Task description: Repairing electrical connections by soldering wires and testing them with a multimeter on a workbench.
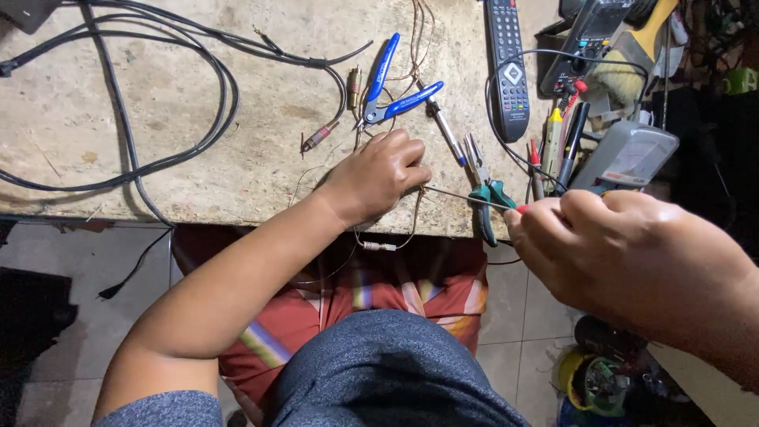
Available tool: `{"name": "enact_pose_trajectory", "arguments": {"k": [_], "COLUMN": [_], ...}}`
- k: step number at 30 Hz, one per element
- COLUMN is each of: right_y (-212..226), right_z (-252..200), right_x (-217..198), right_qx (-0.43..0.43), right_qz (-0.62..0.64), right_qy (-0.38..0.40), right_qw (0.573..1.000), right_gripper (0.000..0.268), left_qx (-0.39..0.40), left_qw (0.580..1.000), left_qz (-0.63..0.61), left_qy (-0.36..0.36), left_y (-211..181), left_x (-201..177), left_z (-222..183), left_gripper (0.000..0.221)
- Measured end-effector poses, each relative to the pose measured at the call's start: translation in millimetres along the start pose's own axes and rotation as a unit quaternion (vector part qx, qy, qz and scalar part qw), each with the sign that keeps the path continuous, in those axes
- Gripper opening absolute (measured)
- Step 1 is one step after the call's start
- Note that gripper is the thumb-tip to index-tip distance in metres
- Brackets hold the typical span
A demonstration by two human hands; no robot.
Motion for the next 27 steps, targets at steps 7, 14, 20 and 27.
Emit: {"name": "enact_pose_trajectory", "arguments": {"k": [7, 14, 20, 27], "right_y": [-5, -18, -33, -19], "right_z": [-9, -8, 8, 0], "right_x": [26, 46, 38, 32], "right_qx": [0.035, 0.184, 0.317, 0.274], "right_qz": [0.014, 0.115, 0.164, 0.259], "right_qy": [0.112, 0.267, 0.365, 0.265], "right_qw": [0.993, 0.939, 0.860, 0.887], "right_gripper": [0.029, 0.040, 0.021, 0.032], "left_qx": [0.000, 0.000, -0.003, 0.012], "left_qw": [1.000, 1.000, 1.000, 1.000], "left_qz": [-0.009, 0.000, -0.002, 0.016], "left_qy": [0.009, -0.002, 0.009, 0.000], "left_y": [0, 2, 2, 0], "left_x": [0, 3, 2, 4], "left_z": [1, 0, 0, -3], "left_gripper": [0.011, 0.010, 0.008, 0.009]}}
Point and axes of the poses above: each hand's wrist, its own z-axis towards the middle knuckle, its own x-axis out of the palm, y = z × x, the point moved 5 cm from there along z, towards the middle knuckle, and after that the axes turned 7 degrees about x, right-handed, at the moved point
